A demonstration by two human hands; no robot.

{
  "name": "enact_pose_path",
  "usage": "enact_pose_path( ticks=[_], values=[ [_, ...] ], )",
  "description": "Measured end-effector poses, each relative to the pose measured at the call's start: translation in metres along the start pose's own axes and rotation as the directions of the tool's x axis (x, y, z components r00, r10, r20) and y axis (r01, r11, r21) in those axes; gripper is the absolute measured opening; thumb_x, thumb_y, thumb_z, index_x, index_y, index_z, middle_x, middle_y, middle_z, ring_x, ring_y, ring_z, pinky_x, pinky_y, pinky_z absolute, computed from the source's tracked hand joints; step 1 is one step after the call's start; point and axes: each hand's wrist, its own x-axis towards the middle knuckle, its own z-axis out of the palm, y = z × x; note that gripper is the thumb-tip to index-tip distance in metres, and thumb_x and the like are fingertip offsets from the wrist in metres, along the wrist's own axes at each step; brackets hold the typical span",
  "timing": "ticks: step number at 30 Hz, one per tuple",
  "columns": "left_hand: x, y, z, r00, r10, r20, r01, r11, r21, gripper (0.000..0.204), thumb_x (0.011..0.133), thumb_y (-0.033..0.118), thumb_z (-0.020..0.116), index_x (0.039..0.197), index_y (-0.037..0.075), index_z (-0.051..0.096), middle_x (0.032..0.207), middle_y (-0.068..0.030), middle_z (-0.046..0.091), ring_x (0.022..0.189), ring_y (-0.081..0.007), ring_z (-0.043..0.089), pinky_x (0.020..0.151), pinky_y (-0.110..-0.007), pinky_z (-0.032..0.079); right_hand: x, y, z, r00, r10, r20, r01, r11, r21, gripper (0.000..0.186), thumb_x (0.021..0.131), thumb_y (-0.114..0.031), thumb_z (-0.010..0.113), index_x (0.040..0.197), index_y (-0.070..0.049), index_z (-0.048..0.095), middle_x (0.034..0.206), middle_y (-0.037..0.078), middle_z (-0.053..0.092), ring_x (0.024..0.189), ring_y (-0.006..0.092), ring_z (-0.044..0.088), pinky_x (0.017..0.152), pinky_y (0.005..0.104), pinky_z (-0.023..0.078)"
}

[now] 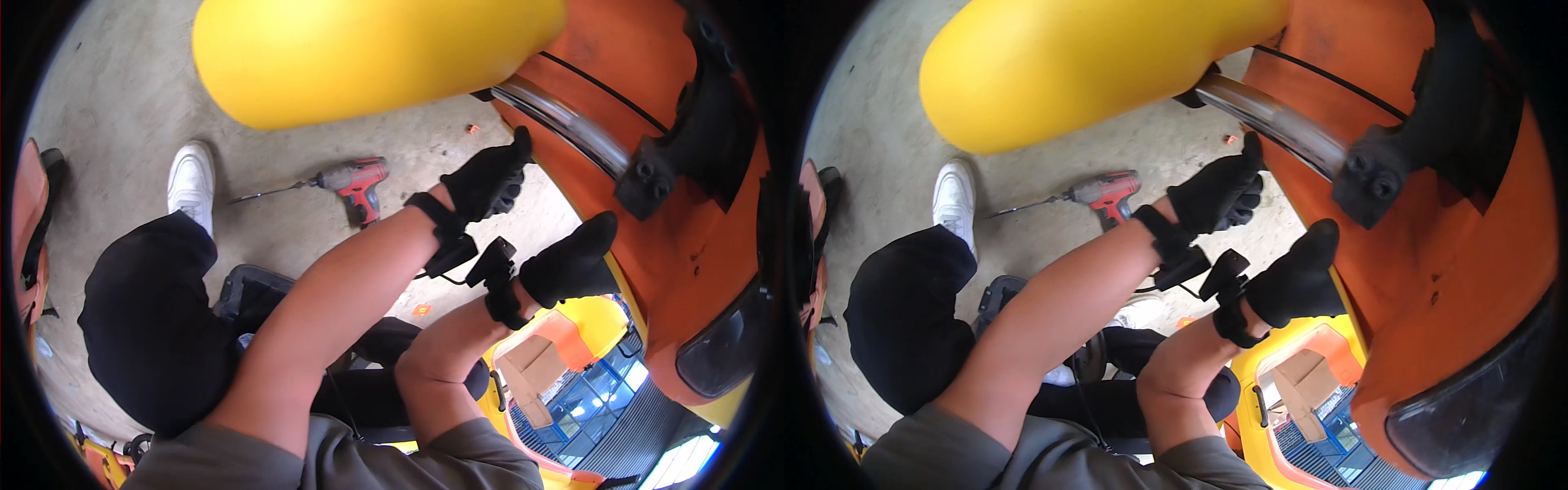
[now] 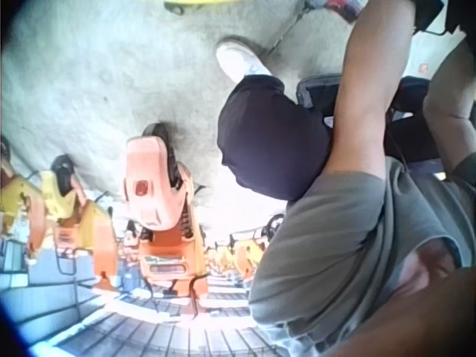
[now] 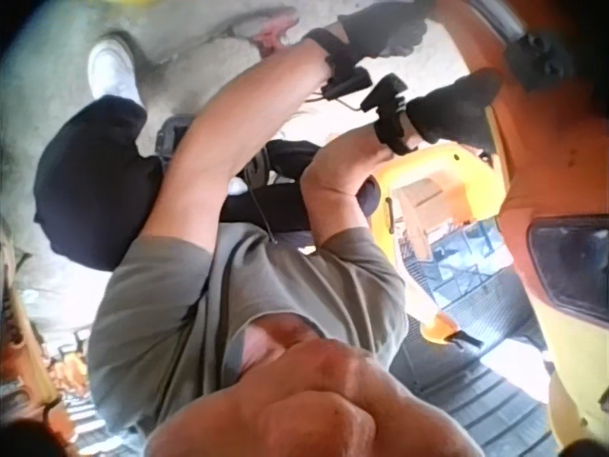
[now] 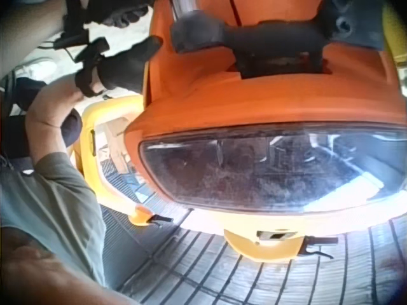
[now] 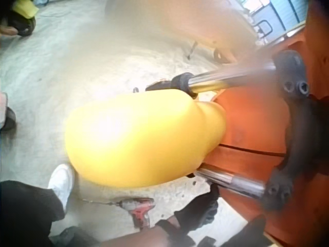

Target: The person assembles or repairs the body panels of a yellow and orange electric scooter, using an electric screwdriver to secure fasteners on the underside and side panels.

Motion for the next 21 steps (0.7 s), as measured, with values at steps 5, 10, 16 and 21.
enact_pose_path(
  ticks=[5, 10, 16, 21],
  values=[
    [0.005, -0.005, -0.001, 0.998, 0.025, 0.055, -0.022, 0.998, -0.056, 0.059, 0.095, 0.070, 0.044, 0.065, 0.022, 0.027, 0.056, 0.0083, 0.018, 0.046, -0.0070, 0.024, 0.046, -0.024, 0.021, -0.004, -0.012, -0.004, 0.957, 0.198, 0.214, -0.242, 0.948, 0.206, 0.030, 0.095, -0.018, 0.070, 0.077, 0.004, 0.060, 0.068, 0.003, 0.057, 0.059, 0.0107, 0.049, 0.056, 0.0245, 0.042],
    [0.010, -0.013, -0.005, 0.995, 0.065, 0.077, -0.060, 0.996, -0.070, 0.058, 0.093, 0.073, 0.041, 0.070, 0.021, 0.031, 0.057, 0.0085, 0.016, 0.046, -0.0065, 0.021, 0.046, -0.024, 0.018, 0.002, -0.018, -0.012, 0.902, 0.114, 0.415, -0.319, 0.826, 0.465, 0.040, 0.083, 0.006, 0.075, 0.118, 0.004, 0.056, 0.099, 0.008, 0.064, 0.078, 0.0127, 0.061, 0.069, 0.0241, 0.052],
    [0.026, -0.026, -0.014, 0.926, 0.296, 0.235, -0.331, 0.935, 0.126, 0.052, 0.094, 0.072, 0.040, 0.080, 0.022, 0.041, 0.058, 0.0088, 0.015, 0.046, -0.0060, 0.019, 0.045, -0.024, 0.018, 0.004, -0.022, -0.016, 0.881, 0.132, 0.455, -0.364, 0.802, 0.474, 0.045, 0.077, 0.005, 0.081, 0.116, 0.008, 0.059, 0.105, 0.011, 0.068, 0.089, 0.0148, 0.064, 0.083, 0.0270, 0.052],
    [0.021, -0.019, -0.013, 0.967, 0.202, 0.155, -0.215, 0.974, 0.076, 0.054, 0.095, 0.071, 0.041, 0.074, 0.022, 0.036, 0.057, 0.0083, 0.015, 0.046, -0.0064, 0.019, 0.045, -0.024, 0.017, 0.003, -0.027, -0.012, 0.851, 0.291, 0.437, -0.469, 0.795, 0.385, 0.035, 0.082, 0.007, 0.074, 0.114, 0.008, 0.060, 0.100, 0.009, 0.067, 0.082, 0.0146, 0.063, 0.073, 0.0254, 0.054]
  ],
)
